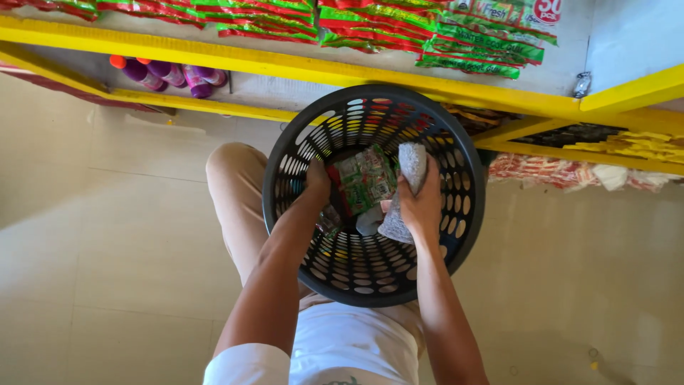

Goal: Wiping snack bags with a cloth and organizing them in a basket and on a shelf.

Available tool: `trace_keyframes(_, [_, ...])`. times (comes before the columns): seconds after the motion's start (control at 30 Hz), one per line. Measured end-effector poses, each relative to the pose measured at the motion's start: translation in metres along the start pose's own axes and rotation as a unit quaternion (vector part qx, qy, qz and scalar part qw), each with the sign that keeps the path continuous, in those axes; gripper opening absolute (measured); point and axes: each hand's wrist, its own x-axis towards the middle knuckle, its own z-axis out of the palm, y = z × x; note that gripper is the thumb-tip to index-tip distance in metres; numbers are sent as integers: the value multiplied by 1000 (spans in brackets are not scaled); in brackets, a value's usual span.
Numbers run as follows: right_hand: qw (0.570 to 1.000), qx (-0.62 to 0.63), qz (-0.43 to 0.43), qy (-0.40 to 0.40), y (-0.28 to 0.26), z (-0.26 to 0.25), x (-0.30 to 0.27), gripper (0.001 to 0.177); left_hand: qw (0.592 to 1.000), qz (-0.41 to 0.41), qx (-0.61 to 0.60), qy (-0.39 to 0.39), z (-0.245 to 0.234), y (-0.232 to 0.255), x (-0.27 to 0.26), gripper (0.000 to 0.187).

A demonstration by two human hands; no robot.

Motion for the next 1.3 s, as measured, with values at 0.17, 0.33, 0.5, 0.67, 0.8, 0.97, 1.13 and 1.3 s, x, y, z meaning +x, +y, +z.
trace_keyframes(0.17, [998,-8,42,-34,2,3,-2,71,999,-31,32,8,31,-2,37,43])
trace_keyframes(0.33, [999,-24,3,-28,10,4,-2,68,999,-41,12,29,43,-2,54,34])
trace_keyframes(0.5, [999,-31,13,-22,8,6,-2,69,998,2,-23,65,39,-12,38,30])
trace_keyframes(0.67, [999,-22,8,-42,15,7,-1,69,999,-26,-7,23,63,-1,68,36])
trace_keyframes(0.8, [998,-25,42,-44,6,5,-3,72,998,-46,-44,7,51,7,46,39])
trace_keyframes(0.97, [997,-45,22,-67,24,9,0,74,994,-29,66,-80,10,6,-13,87])
trace_keyframes(1.13, [993,-55,68,-82,14,6,-2,73,997,-35,-37,-59,47,29,36,58])
trace_keyframes(1.3, [996,-41,18,-76,3,4,-5,71,977,-39,-170,-123,57,32,45,60])
